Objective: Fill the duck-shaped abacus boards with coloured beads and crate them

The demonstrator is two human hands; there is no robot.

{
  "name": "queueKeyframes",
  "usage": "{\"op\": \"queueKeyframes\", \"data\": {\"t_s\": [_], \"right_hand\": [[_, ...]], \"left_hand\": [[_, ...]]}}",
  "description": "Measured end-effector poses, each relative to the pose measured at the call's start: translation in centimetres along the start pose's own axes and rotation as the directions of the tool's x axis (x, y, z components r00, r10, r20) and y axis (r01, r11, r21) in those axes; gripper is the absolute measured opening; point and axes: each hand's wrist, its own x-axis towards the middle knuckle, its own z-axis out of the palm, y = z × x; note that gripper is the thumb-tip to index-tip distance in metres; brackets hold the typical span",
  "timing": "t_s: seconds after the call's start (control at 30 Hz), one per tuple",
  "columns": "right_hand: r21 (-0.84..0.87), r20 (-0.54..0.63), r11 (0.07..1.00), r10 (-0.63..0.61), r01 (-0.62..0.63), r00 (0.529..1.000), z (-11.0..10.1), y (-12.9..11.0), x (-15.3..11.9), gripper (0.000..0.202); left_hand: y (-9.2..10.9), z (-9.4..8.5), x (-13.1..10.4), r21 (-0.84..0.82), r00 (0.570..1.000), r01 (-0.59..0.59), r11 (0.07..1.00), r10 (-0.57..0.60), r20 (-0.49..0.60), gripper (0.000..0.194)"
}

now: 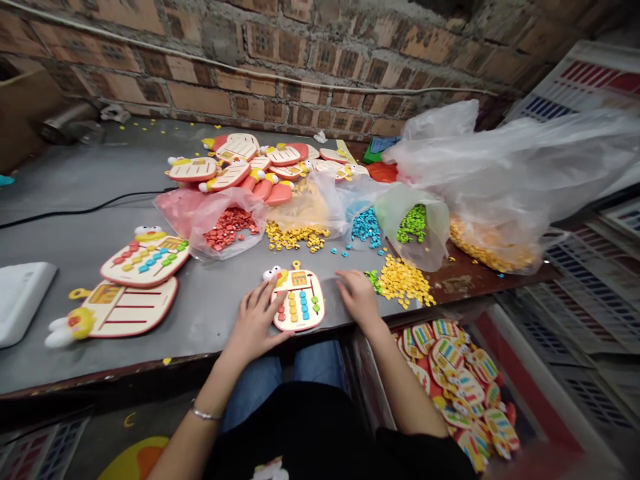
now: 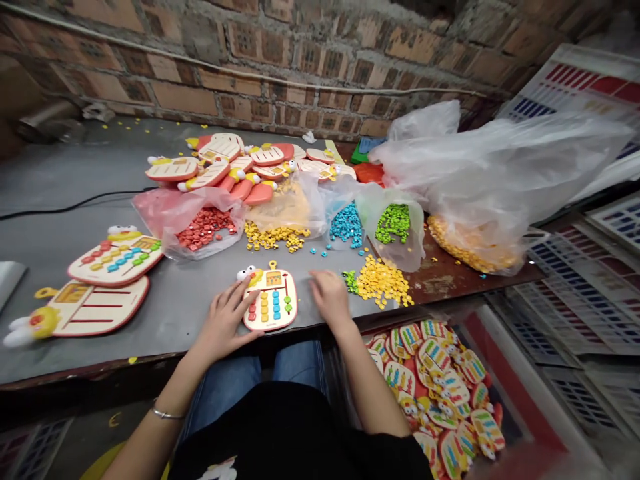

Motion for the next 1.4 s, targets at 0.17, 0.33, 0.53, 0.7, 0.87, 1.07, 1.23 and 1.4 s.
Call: {"op": "queueKeyframes", "data": {"t_s": [0.17, 0.33, 0.53, 0.7, 0.87, 1.07, 1.23, 1.4], "right_hand": [[-0.225, -0.094, 0.944, 0.226, -0.242, 0.97, -1.3, 4.7, -0.9, 0.019], [0.153, -0.037, 0.968, 0.209, -0.201, 0.977, -0.5, 2.9, 0.6, 0.018], [0.434, 0.146, 0.895, 0.044, -0.104, 0.988, 2.8, -2.1, 3.9, 0.012], [0.286, 0.077, 0.952, 0.094, -0.112, 0.993, 5.1, -2.0, 4.5, 0.008], [0.185, 0.084, 0.977, 0.089, -0.103, 0.992, 4.2, -2.4, 3.3, 0.01], [0.223, 0.097, 0.969, 0.088, -0.108, 0.991, -1.1, 0.1, 0.4, 0.014], [-0.124, -0.043, 0.95, 0.284, -0.287, 0.958, -2.6, 5.3, -1.2, 0.014], [0.183, -0.065, 0.95, 0.269, -0.254, 0.961, -1.7, 4.0, -0.2, 0.018]], "left_hand": [[0.0, -0.1, 0.0, -0.009, 1.0, 0.002, 1.0, -0.002, 0.003, 0.074], [0.1, -0.1, 0.0, -0.021, 1.0, 0.004, 1.0, -0.005, -0.004, 0.073], [0.1, -0.2, 0.0, -0.027, 1.0, 0.011, 1.0, -0.011, -0.009, 0.075], [0.2, -0.3, 0.1, -0.006, 1.0, 0.009, 1.0, -0.009, 0.003, 0.073], [0.2, -0.2, 0.1, -0.009, 1.0, 0.004, 1.0, -0.004, 0.0, 0.073], [0.2, -0.1, 0.1, -0.025, 1.0, 0.013, 1.0, -0.013, -0.011, 0.074], [0.3, -0.3, 0.1, -0.028, 1.0, 0.026, 0.999, -0.026, 0.003, 0.075], [0.4, -0.4, 0.1, -0.03, 0.999, 0.033, 0.999, -0.032, 0.033, 0.077]]}}
